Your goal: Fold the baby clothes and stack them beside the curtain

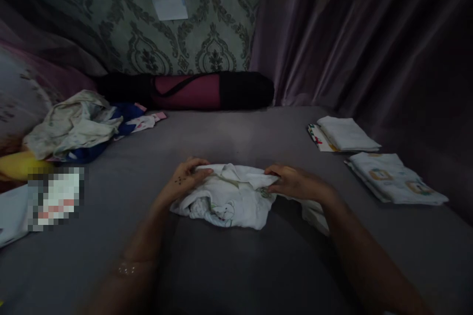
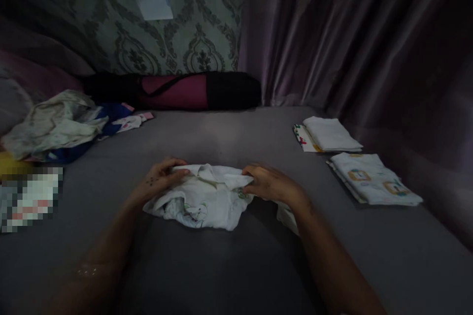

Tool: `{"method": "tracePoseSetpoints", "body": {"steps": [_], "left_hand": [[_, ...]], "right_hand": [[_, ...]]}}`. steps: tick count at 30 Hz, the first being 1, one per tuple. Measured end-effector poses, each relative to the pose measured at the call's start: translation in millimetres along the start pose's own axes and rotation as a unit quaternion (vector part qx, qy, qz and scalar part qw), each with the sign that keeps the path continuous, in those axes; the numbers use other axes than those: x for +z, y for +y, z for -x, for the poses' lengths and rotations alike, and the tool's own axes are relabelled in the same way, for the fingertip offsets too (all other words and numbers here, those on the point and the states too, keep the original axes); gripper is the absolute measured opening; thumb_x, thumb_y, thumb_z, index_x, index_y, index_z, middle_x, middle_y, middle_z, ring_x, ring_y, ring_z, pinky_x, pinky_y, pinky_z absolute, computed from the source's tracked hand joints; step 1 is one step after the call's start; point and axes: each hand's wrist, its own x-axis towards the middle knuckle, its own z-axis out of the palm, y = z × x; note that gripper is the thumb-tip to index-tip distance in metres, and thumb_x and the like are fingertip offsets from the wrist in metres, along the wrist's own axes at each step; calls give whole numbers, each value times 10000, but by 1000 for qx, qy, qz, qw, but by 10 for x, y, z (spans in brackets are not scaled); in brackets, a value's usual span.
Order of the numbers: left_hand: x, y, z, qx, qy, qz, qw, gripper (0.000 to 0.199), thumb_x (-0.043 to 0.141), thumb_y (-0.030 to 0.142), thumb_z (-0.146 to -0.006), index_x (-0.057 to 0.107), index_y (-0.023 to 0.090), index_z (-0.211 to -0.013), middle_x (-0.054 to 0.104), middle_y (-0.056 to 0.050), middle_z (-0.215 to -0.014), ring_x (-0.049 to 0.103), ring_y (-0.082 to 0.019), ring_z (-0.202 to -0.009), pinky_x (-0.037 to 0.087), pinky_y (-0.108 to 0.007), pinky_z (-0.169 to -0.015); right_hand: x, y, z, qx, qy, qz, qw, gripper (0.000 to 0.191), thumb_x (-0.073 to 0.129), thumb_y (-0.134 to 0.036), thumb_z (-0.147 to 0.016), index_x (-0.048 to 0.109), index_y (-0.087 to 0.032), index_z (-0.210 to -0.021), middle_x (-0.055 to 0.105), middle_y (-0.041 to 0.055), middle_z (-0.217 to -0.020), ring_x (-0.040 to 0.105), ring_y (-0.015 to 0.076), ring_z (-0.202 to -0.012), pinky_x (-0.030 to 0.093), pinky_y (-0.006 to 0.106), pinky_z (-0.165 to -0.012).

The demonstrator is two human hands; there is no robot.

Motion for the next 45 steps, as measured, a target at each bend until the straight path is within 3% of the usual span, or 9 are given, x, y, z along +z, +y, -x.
{"method": "tracePoseSetpoints", "body": {"steps": [9, 14, 17, 23, 28, 30, 33, 37, 45], "left_hand": [[15, 11, 1, 2, -12, -8, 1000, 369, 626, 506, -776, 735, 173, -891, 649, -48, -811, 578, -187, -772, 440, -287, -663], [1, 12, -8, 49, 14, 8, 999, 341, 608, 493, -789, 716, 171, -826, 642, -73, -930, 592, -202, -862, 464, -292, -711], [5, 40, -5, 29, 21, 25, 999, 344, 610, 495, -777, 707, 165, -802, 644, -69, -894, 595, -198, -827, 467, -279, -668], [-2, 76, 1, -18, 23, 45, 999, 372, 625, 514, -747, 695, 158, -832, 650, -29, -760, 572, -158, -702, 440, -241, -596], [-29, 146, 29, -36, -12, 125, 991, 392, 675, 506, -695, 666, 143, -841, 631, -15, -735, 554, -139, -644, 423, -230, -556], [-22, 162, 34, -36, -24, 152, 987, 372, 702, 482, -673, 650, 149, -832, 618, -4, -729, 539, -122, -622, 419, -220, -546], [6, 148, 28, -31, -28, 157, 987, 337, 724, 448, -654, 630, 162, -805, 593, 18, -701, 511, -102, -590, 402, -205, -526], [36, 107, 23, -38, -15, 135, 990, 324, 725, 450, -647, 611, 172, -766, 561, 38, -650, 475, -89, -549, 372, -196, -499], [-4, 224, 51, -49, -8, 99, 994, 394, 678, 545, -683, 628, 155, -701, 494, 37, -581, 415, -86, -513, 298, -204, -470]], "right_hand": [[80, -241, -22, -93, 59, 46, 993, 271, 538, -369, -907, 628, -246, -1130, 579, 47, -1039, 560, 185, -985, 422, 293, -840], [160, -232, -75, -77, 59, 79, 992, 233, 472, -314, -940, 664, -238, -1050, 582, 47, -970, 572, 175, -936, 426, 285, -806], [194, -188, -85, -55, 59, 93, 992, 282, 426, -318, -957, 658, -236, -1094, 595, 62, -995, 589, 178, -919, 436, 285, -789], [179, -31, -75, -33, 128, 77, 988, 348, 424, -373, -944, 626, -251, -1200, 597, 97, -1189, 535, 238, -1160, 415, 332, -933], [59, -62, -64, -79, 154, 38, 984, 185, 513, -352, -877, 625, -221, -945, 604, 45, -946, 584, 175, -865, 446, 290, -782], [57, -105, -67, -69, 166, 25, 983, 152, 532, -350, -853, 584, -211, -889, 585, 23, -870, 553, 150, -765, 432, 269, -699], [99, -141, -103, -26, 134, 2, 991, 173, 549, -381, -835, 560, -210, -862, 561, -17, -726, 503, 130, -643, 374, 245, -584], [128, -115, -182, 11, 139, -13, 990, 218, 600, -422, -792, 596, -206, -819, 567, -27, -664, 486, 125, -607, 338, 246, -563], [26, -120, -98, -22, 152, -62, 986, 296, 552, -451, -827, 696, -193, -848, 646, 4, -722, 529, 137, -643, 377, 250, -595]]}}
